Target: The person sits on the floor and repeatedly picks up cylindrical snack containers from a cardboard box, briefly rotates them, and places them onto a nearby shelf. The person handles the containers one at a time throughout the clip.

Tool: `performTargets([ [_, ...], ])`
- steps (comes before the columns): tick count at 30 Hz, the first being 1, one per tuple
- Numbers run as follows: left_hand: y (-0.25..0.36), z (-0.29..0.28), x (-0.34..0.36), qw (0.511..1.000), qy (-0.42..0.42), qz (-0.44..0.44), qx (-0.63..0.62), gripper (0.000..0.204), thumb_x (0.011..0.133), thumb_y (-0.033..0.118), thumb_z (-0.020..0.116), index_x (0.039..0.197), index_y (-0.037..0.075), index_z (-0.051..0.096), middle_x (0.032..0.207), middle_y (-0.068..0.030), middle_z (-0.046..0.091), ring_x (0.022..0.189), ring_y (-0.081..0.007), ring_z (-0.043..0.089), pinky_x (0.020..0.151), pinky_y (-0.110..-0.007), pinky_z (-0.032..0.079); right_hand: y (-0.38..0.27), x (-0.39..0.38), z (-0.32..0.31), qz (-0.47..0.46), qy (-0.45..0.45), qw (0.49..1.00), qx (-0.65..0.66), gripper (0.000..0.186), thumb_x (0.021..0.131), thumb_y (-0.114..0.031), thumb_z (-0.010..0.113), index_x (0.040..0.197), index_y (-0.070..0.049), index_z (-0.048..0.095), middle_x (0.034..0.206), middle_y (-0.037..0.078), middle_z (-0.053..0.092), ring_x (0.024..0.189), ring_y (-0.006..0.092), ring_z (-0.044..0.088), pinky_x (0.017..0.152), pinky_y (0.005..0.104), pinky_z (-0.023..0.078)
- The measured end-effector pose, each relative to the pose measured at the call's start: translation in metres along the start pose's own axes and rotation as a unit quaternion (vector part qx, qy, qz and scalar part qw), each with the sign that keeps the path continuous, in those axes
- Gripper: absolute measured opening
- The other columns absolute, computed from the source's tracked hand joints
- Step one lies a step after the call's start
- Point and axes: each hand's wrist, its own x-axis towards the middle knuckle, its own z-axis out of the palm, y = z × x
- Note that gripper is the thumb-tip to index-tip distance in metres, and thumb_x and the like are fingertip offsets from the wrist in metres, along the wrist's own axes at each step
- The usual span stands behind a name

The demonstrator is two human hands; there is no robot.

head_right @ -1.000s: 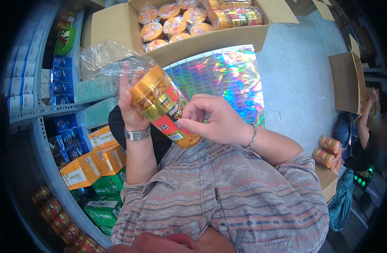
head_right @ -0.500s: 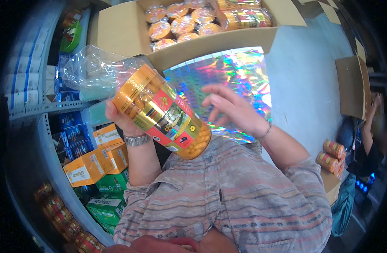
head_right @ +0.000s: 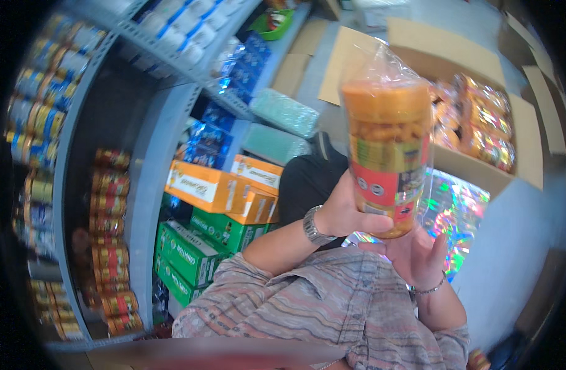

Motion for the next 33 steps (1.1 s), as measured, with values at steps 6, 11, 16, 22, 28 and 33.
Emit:
performTargets([
  [6,0.123,-0.066,-0.068,0.961,0.196,0.11,0.162,0.081,0.079,0.027,0.084,0.146,0.005,0.044,0.134,-0.0094,0.061,0.122,-0.0246,0.063,0.104,-0.044,0.053,-0.022,0.006,-0.007,-0.004,-0.068,0.982,-0.173,0.124,0.084,-0.087,0.051,0.164,-0.002,0.01,0.149,0.022,0.053,0.12,0.0349,0.067,0.096,0.0443,0.057],
  [11,0.229,-0.164,-0.141,0.775,0.435,0.218,0.403,0.077,0.077,0.012,0.087,0.142,0.007,0.045,0.126,-0.0078,0.064,0.111,-0.0222,0.066,0.099,-0.041,0.054,-0.026,-0.008,-0.028,-0.024,0.033,0.986,-0.16,0.12,0.083,-0.078,0.066,0.164,-0.003,0.018,0.132,0.016,0.063,0.103,0.0262,0.071,0.091,0.039,0.058],
  [16,0.27,-0.272,-0.225,0.625,0.598,0.211,0.454,0.087,0.071,0.011,0.094,0.14,-0.002,0.042,0.127,-0.0136,0.062,0.11,-0.0236,0.065,0.097,-0.039,0.054,-0.025,-0.015,-0.039,-0.046,0.068,0.983,-0.164,0.117,0.085,-0.076,0.065,0.163,-0.003,0.019,0.127,0.014,0.064,0.1,0.0244,0.071,0.088,0.0387,0.059],
  [22,0.299,-0.357,-0.291,0.452,0.685,0.144,0.553,0.086,0.072,0.023,0.096,0.135,-0.005,0.045,0.12,-0.0132,0.067,0.107,-0.0217,0.067,0.097,-0.036,0.053,-0.032,-0.008,-0.038,-0.069,0.084,0.975,-0.194,0.113,0.088,-0.074,0.063,0.163,-0.001,0.02,0.123,0.012,0.064,0.097,0.0222,0.071,0.087,0.0363,0.059],
  [28,0.334,-0.388,-0.32,0.332,0.677,-0.08,0.651,0.098,0.074,0.06,0.086,0.139,-0.006,0.054,0.14,-0.0262,0.06,0.132,-0.0359,0.057,0.112,-0.044,0.043,-0.029,0.01,-0.034,-0.049,0.131,0.965,-0.223,0.112,0.088,-0.075,0.061,0.162,-0.001,0.021,0.122,0.01,0.063,0.092,0.0197,0.069,0.084,0.0335,0.057],
  [33,0.377,-0.405,-0.316,0.202,0.682,-0.298,0.636,0.091,0.082,0.071,0.07,0.134,-0.004,0.061,0.135,-0.0286,0.063,0.128,-0.0409,0.06,0.108,-0.05,0.046,-0.029,0.022,-0.035,-0.039,0.144,0.955,-0.257,0.11,0.089,-0.073,0.063,0.162,-0.001,0.024,0.12,0.009,0.063,0.09,0.0192,0.069,0.083,0.0334,0.057],
])
